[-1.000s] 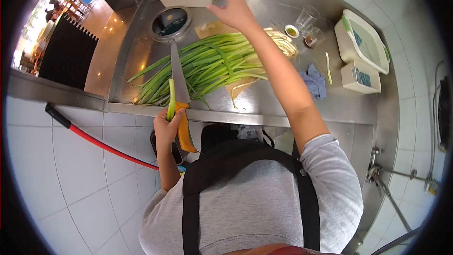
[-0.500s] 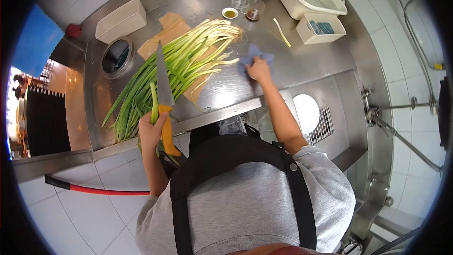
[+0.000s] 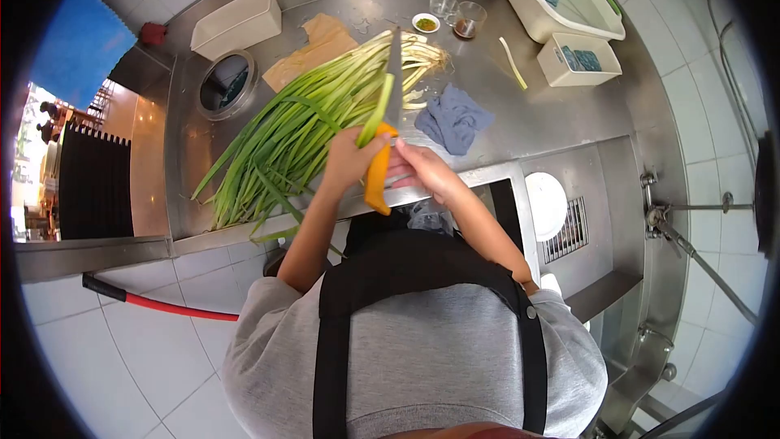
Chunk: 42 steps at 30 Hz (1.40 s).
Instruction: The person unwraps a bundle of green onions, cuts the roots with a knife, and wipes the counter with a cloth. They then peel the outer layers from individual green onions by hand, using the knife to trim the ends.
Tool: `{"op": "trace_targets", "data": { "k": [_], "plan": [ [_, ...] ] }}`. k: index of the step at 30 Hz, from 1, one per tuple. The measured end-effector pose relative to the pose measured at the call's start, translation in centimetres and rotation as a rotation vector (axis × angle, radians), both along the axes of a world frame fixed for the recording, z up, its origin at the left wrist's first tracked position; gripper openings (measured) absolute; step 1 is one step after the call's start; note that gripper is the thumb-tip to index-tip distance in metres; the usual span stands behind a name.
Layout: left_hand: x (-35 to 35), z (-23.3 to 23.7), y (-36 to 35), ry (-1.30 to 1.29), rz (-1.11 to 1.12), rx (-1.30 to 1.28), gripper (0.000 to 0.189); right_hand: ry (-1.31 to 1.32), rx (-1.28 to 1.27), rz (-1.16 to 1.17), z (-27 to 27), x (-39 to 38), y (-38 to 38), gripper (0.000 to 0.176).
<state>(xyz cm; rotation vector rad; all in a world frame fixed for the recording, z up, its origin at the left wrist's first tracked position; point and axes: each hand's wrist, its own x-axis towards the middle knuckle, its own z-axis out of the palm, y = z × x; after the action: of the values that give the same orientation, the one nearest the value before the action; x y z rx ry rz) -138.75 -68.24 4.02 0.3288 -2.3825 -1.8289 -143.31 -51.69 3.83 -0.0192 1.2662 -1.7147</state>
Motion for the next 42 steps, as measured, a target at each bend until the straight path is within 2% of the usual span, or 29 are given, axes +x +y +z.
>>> {"op": "trace_targets", "data": {
  "k": [1,3,4,7,8,9,10,12,14,16,17,18,19,23,25,29,31,35,39,42],
  "plan": [
    [-0.2,0.1,0.5,0.000,0.017,-0.001,0.031,0.000,-0.001,0.017,-0.1,0.7,-0.2,0.025],
    [-0.3,0.3,1.4,0.068,0.061,-0.065,0.036,0.163,-0.229,0.075,-0.4,1.8,-0.3,0.036],
    [0.2,0.0,1.4,0.056,0.110,-0.067,0.036,0.147,-0.234,0.123,-0.7,2.1,-0.7,0.036],
    [-0.2,-1.0,1.1,0.030,0.087,-0.131,0.033,0.150,-0.192,0.069,-1.2,1.6,-0.1,0.042],
    [-0.5,-2.1,0.4,0.158,0.070,-0.234,0.036,0.154,-0.198,-0.049,-1.2,2.0,-0.4,0.042],
    [-0.8,-2.6,-0.6,0.284,0.052,-0.338,0.040,0.149,-0.204,-0.027,-1.6,2.0,-0.4,0.042],
    [-0.8,-1.4,-2.2,0.156,0.189,-0.498,0.046,0.214,-0.138,-0.085,-2.2,1.7,0.0,0.039],
    [-3.0,-1.9,-9.0,-0.028,0.321,-0.544,0.052,0.278,-0.077,-0.129,-2.5,1.4,1.0,0.037],
    [-4.2,-0.8,-15.8,-0.345,0.397,-0.602,0.058,0.275,-0.013,-0.163,-2.0,1.2,2.4,0.026],
    [-4.3,-4.1,-21.8,-0.326,0.460,-0.806,0.059,0.265,0.037,-0.157,-0.9,1.5,3.8,0.021],
    [-4.4,-6.4,-23.7,-0.330,0.477,-0.809,0.059,0.258,0.094,-0.162,-0.7,1.6,4.4,0.017],
    [-4.6,-8.7,-25.5,-0.407,0.368,-0.838,0.062,0.261,0.085,-0.146,-0.8,1.7,5.0,0.017],
    [-4.2,-10.0,-26.5,-0.488,0.257,-0.861,0.065,0.266,0.118,-0.173,-1.0,1.9,5.6,0.016],
    [-3.3,-11.0,-23.0,-0.518,0.318,-0.818,0.070,0.261,0.172,-0.217,-1.2,2.6,6.7,0.014],
    [-2.6,-10.8,-22.2,-0.564,0.157,-0.746,0.071,0.297,0.181,-0.194,-2.0,2.7,6.9,0.013],
    [-0.5,-9.0,-22.1,-0.638,0.127,-0.629,0.070,0.303,0.206,-0.180,-2.3,2.5,6.5,0.013],
    [1.2,-7.6,-23.3,-0.555,0.296,-0.756,0.070,0.308,0.222,-0.169,-2.3,2.5,6.3,0.013],
    [5.5,-2.6,-27.4,-0.686,0.665,-0.831,0.056,0.375,0.285,-0.159,-2.3,2.7,6.0,0.012],
    [10.0,-5.2,-33.3,-0.851,0.687,-0.879,0.044,0.381,0.326,-0.148,-2.6,2.9,6.0,0.013],
    [12.7,-9.3,-36.5,-0.879,0.674,-0.917,0.043,0.377,0.331,-0.164,-2.8,3.2,6.2,0.014]
  ]
}}
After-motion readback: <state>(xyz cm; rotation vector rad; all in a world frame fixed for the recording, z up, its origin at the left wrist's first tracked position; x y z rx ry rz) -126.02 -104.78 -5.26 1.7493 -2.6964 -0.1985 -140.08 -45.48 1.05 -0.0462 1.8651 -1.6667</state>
